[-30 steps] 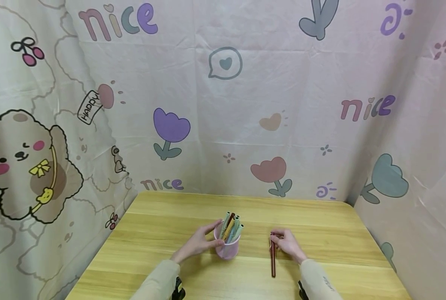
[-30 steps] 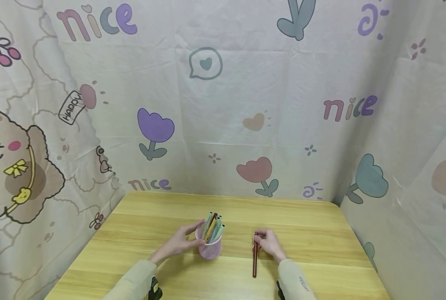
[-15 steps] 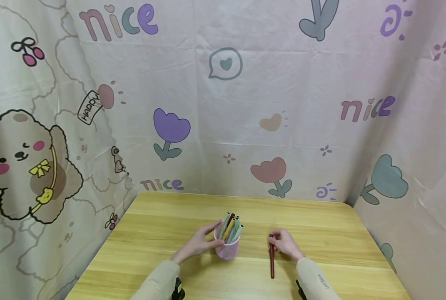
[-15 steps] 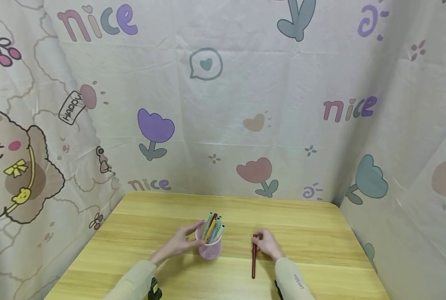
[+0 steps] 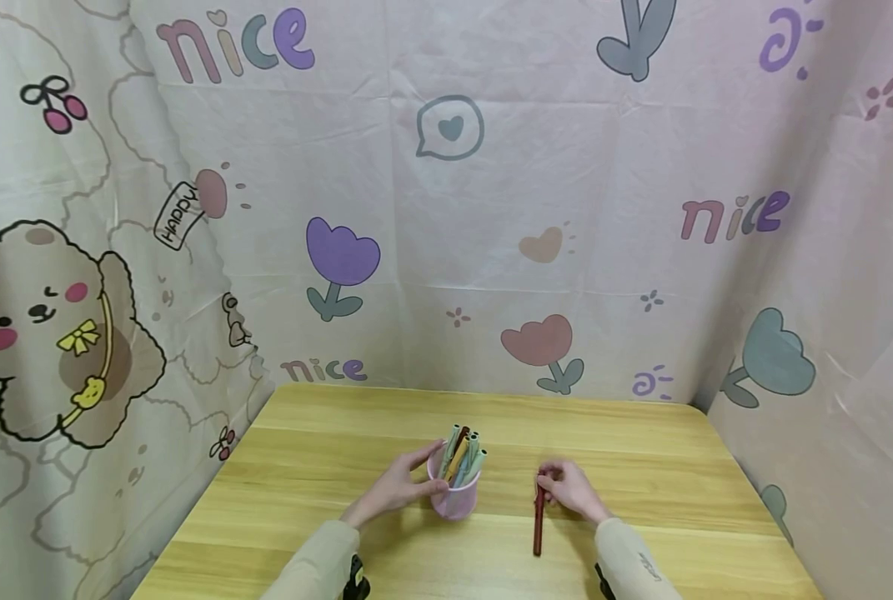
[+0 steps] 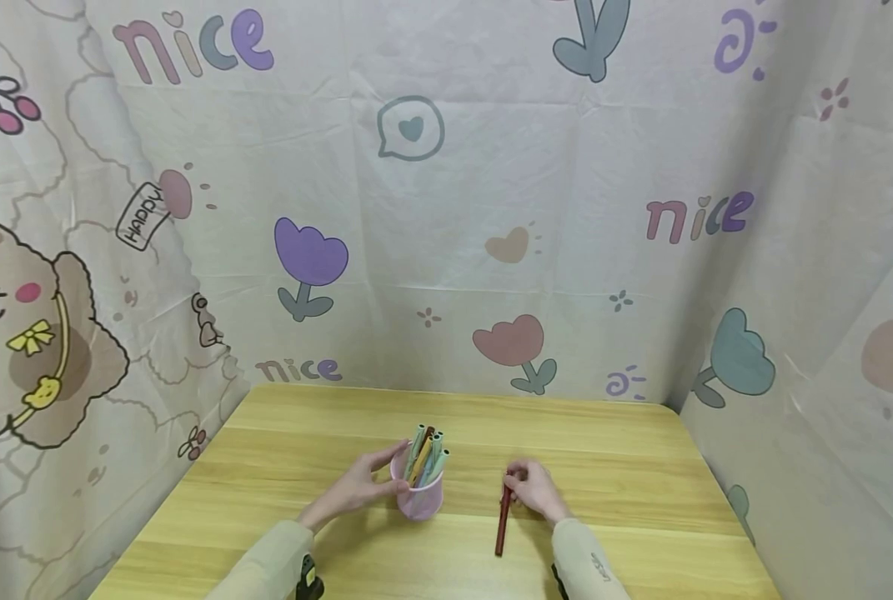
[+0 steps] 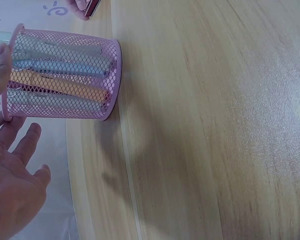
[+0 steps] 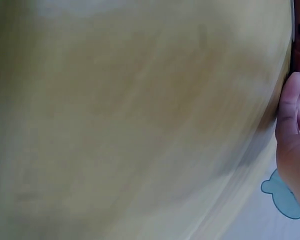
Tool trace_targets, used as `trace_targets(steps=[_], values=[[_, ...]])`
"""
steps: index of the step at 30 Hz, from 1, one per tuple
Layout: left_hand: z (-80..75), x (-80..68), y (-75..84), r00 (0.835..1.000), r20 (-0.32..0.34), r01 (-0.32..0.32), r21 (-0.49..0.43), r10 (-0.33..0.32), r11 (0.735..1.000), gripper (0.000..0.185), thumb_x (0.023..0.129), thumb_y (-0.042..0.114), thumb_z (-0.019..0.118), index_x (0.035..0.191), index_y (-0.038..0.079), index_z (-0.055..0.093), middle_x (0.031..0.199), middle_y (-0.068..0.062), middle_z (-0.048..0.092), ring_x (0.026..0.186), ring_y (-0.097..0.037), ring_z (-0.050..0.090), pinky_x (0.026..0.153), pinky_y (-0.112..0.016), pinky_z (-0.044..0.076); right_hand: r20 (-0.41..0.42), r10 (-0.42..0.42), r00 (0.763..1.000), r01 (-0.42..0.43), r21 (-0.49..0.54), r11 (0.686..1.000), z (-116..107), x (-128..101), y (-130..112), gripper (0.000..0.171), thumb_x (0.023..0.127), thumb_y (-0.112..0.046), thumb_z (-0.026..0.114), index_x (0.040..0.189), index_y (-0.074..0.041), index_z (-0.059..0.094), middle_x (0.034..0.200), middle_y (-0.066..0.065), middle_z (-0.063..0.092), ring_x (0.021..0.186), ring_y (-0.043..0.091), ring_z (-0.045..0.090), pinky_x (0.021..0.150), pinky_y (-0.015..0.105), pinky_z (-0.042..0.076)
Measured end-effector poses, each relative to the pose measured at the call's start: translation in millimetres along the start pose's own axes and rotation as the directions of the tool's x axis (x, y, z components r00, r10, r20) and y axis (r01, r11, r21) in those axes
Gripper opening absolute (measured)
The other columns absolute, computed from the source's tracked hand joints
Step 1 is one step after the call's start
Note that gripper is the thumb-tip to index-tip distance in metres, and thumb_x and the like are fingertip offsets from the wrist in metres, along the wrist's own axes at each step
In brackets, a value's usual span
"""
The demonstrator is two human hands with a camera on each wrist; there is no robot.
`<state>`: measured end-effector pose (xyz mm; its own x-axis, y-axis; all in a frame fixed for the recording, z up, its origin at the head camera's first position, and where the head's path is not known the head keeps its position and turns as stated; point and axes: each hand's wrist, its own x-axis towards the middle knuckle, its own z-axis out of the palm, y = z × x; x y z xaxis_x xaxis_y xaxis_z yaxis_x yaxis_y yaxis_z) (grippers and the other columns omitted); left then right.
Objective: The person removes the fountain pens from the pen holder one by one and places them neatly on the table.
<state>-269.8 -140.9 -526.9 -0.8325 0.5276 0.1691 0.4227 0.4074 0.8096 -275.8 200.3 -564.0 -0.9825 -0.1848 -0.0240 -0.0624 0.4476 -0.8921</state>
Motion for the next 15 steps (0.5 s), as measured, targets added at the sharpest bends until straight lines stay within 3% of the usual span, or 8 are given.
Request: trace_targets(steps=[7, 15], values=[[-1.0, -0.4, 0.6, 1.000, -0.001, -0.016, 0.000, 0.016, 1.000, 0.078, 0.093, 0.029, 0.072, 0.151, -0.008, 0.034, 0.156, -0.030, 0.037, 0.142, -0.054, 0.039, 0.116, -0.071, 0.031, 0.010, 0.001, 1.000, -0.001, 0.008, 1.000, -0.1, -1.0, 2.4, 0.034, 0.089, 0.002, 0.069, 0.119, 0.015, 0.059, 0.081, 0.010, 0.060, 0.063, 0.015, 0.061, 0.053, 0.022, 0.057], [-0.8, -1.2, 1.6, 1.000, -0.001, -0.015, -0.012, 0.015, 1.000, 0.078, 0.093, 0.029, 0.072, 0.151, -0.008, 0.035, 0.155, -0.030, 0.038, 0.142, -0.053, 0.040, 0.117, -0.070, 0.031, -0.011, 0.028, 1.000, -0.028, -0.027, 0.999, 3.1, -3.6, -1.9, 0.033, 0.089, -0.001, 0.071, 0.117, 0.012, 0.060, 0.081, 0.011, 0.064, 0.061, 0.014, 0.061, 0.053, 0.024, 0.056]])
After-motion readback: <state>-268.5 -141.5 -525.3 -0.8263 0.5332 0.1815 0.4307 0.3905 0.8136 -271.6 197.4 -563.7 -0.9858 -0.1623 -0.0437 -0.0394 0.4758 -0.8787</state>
